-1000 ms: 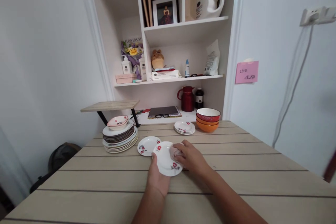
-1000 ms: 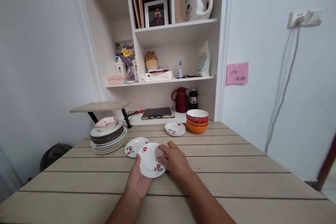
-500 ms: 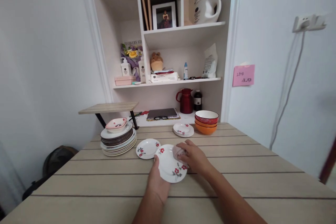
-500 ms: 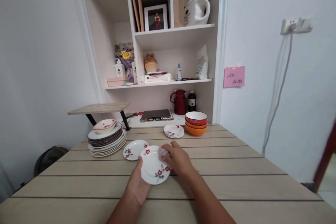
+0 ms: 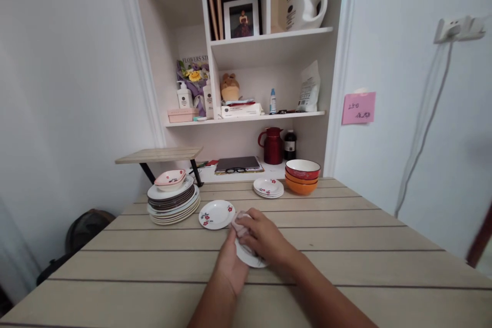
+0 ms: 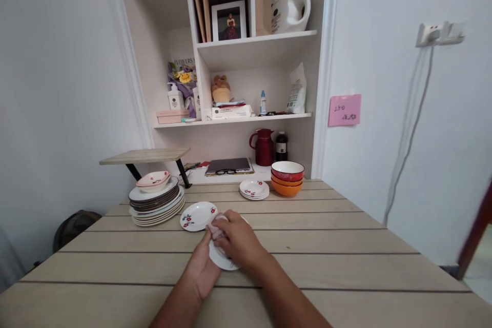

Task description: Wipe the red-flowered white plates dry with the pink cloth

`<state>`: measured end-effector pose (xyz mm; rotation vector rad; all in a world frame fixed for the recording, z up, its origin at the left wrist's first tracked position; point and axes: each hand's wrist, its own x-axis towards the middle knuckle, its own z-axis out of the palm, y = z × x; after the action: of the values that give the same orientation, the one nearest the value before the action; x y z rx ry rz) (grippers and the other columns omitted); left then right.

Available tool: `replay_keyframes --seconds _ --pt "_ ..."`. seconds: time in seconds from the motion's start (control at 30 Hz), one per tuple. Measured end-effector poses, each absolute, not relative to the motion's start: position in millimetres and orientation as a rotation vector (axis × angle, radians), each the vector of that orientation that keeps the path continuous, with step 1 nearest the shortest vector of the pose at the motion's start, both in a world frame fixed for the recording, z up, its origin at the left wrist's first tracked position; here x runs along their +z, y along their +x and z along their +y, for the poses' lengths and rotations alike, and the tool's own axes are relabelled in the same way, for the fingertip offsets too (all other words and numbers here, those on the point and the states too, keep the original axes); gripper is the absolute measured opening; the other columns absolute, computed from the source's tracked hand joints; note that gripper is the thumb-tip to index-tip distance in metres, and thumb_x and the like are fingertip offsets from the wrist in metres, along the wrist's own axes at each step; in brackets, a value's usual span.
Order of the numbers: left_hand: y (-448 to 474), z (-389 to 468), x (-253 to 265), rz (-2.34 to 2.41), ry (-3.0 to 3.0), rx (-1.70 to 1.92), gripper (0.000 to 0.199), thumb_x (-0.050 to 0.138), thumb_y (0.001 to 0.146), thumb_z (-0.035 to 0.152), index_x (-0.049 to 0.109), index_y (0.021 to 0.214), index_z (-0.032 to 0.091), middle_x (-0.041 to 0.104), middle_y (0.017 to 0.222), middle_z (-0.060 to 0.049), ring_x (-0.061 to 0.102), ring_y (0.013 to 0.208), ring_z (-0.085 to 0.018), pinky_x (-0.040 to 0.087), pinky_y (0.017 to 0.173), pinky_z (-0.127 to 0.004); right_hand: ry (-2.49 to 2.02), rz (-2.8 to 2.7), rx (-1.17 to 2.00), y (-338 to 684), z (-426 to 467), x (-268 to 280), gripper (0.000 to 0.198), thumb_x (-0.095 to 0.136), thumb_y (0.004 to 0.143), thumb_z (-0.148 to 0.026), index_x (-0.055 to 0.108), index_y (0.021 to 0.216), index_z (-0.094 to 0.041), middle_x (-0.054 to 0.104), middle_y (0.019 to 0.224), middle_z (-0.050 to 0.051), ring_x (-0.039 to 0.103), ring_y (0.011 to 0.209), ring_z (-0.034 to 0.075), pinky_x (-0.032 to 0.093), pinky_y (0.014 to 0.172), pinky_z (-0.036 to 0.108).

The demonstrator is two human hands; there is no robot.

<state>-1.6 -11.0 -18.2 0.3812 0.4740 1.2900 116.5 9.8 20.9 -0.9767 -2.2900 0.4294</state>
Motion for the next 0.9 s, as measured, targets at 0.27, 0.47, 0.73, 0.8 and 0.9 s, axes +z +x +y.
replay_keyframes --seconds 0.27,0.47,0.73,0.8,0.9 --pt "-4 -11 -21 0.346 0.408 1.206 0.058 0.048 0.089 0.053 0.059 0.127 0.011 0.067 0.121 -0.016 0.057 0.118 -0.031 0.039 0.103 -0.044 -0.970 -2.425 0.789 164 10 31 0.043 0.065 0.068 -0.012 0.070 0.107 -0.029 0.060 0.104 0.002 0.059 0.091 0.018 0.046 0.080 0.027" --pt "-4 -13 -20 0.358 0.413 1.189 0.055 0.048 0.091 0.050 0.057 0.129 0.011 0.067 0.122 -0.015 0.057 0.119 -0.031 0.038 0.105 -0.044 -1.048 -2.520 0.707 167 6 31 0.037 0.070 0.065 -0.016 0.071 0.100 -0.029 0.060 0.103 0.002 0.058 0.088 0.019 0.045 0.077 0.027" --pt "-1 -9 -22 0.375 0.423 1.234 0.056 0.046 0.089 0.057 0.061 0.124 0.017 0.072 0.110 -0.012 0.063 0.111 -0.028 0.043 0.099 -0.043 -1.074 -2.251 0.420 118 12 21 0.034 0.061 0.078 -0.019 0.066 0.110 -0.029 0.057 0.107 0.004 0.057 0.098 0.019 0.043 0.084 0.027" --pt "-1 -9 -22 0.347 0.428 1.228 0.059 0.040 0.090 0.060 0.058 0.129 0.020 0.071 0.113 -0.012 0.061 0.114 -0.028 0.041 0.101 -0.044 -1.199 -2.181 0.312 119 20 20 0.033 0.058 0.082 -0.023 0.064 0.114 -0.030 0.057 0.108 0.005 0.057 0.100 0.020 0.042 0.084 0.028" --pt "-2 -8 -26 0.324 0.442 1.234 0.062 0.036 0.091 0.059 0.054 0.133 0.018 0.068 0.121 -0.014 0.057 0.120 -0.028 0.038 0.105 -0.045 -1.401 -2.165 0.272 138 25 21 0.034 0.057 0.082 -0.025 0.064 0.115 -0.028 0.058 0.107 0.006 0.057 0.099 0.022 0.041 0.080 0.029"
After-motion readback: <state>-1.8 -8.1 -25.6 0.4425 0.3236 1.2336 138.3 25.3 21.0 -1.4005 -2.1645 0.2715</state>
